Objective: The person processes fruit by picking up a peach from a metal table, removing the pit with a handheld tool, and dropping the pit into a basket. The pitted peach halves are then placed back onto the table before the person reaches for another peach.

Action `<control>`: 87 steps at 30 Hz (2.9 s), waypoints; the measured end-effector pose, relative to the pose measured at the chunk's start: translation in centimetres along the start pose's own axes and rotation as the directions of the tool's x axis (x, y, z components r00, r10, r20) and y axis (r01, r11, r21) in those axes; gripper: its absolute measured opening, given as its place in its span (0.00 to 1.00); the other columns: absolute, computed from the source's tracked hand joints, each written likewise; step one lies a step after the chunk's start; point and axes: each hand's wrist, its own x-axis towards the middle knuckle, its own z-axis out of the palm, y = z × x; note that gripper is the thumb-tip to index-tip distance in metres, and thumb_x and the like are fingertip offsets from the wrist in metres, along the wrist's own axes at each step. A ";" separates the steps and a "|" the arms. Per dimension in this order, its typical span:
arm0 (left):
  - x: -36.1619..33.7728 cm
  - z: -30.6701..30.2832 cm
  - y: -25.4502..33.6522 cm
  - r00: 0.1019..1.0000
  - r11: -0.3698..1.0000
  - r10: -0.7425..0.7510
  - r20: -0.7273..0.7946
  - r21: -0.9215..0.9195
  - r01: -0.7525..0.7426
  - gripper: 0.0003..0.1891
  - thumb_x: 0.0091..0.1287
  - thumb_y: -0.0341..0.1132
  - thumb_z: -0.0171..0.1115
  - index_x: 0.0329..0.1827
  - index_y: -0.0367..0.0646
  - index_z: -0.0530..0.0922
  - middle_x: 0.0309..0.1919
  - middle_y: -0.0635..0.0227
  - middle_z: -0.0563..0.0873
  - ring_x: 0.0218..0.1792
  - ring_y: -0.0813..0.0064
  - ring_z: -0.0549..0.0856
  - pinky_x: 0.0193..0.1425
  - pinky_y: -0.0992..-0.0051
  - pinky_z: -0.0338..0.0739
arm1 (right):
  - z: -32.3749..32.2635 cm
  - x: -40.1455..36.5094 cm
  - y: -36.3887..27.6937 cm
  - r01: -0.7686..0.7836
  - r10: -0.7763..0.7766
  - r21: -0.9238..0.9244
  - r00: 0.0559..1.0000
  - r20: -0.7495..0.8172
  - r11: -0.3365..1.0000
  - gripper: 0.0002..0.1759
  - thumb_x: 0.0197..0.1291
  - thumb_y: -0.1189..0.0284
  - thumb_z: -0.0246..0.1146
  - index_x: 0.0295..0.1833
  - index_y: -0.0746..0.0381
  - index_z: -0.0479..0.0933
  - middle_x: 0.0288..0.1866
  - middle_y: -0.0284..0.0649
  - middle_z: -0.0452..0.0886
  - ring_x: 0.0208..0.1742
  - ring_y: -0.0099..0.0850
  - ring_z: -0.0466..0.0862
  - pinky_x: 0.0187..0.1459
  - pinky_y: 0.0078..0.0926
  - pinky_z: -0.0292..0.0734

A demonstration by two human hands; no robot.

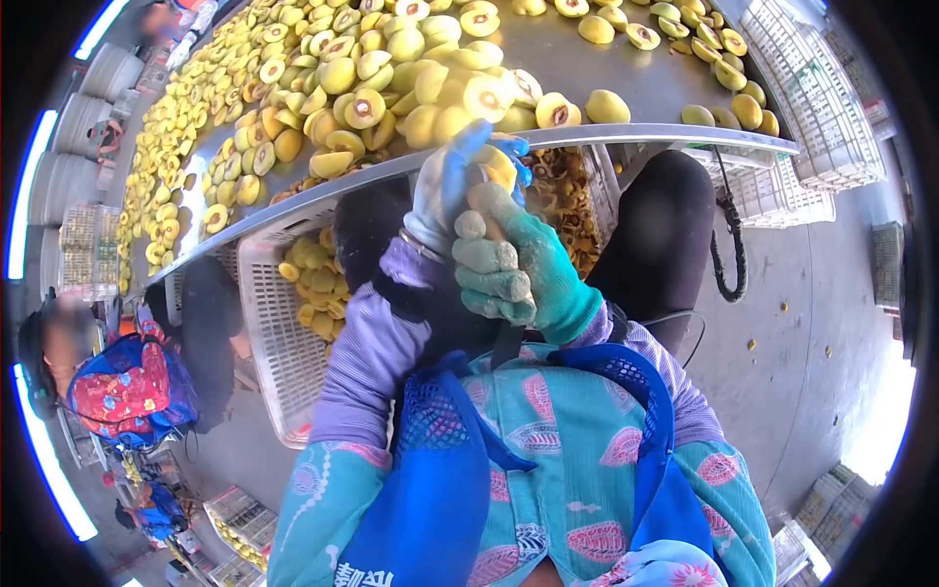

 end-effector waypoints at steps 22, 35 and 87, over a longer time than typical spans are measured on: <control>1.2 -18.1 3.3 0.838 0.378 0.486 -0.248 0.924 0.054 0.21 0.58 0.38 0.66 0.52 0.34 0.83 0.45 0.53 0.88 0.45 0.61 0.88 0.51 0.65 0.82 | -1.4 2.1 -0.4 -0.031 -0.472 -0.710 0.727 -0.499 0.703 0.16 0.69 0.55 0.59 0.37 0.56 0.72 0.23 0.34 0.74 0.21 0.25 0.74 0.20 0.28 0.69; -0.4 -5.4 -1.0 0.824 0.574 0.567 -0.005 0.720 -0.390 0.21 0.77 0.44 0.48 0.57 0.34 0.77 0.48 0.56 0.86 0.49 0.67 0.84 0.61 0.71 0.74 | -5.4 4.6 0.4 0.031 -0.484 -0.720 0.720 0.498 -0.694 0.28 0.63 0.80 0.60 0.70 0.64 0.66 0.38 0.45 0.74 0.34 0.37 0.78 0.30 0.34 0.73; 0.9 -16.8 4.4 0.793 0.025 0.538 -0.284 0.946 0.322 0.22 0.55 0.44 0.72 0.48 0.41 0.82 0.36 0.52 0.87 0.38 0.56 0.87 0.49 0.65 0.80 | -8.2 1.1 -1.0 0.069 -0.004 0.096 0.832 -0.555 0.993 0.18 0.72 0.51 0.54 0.36 0.53 0.69 0.26 0.30 0.72 0.19 0.23 0.70 0.20 0.22 0.68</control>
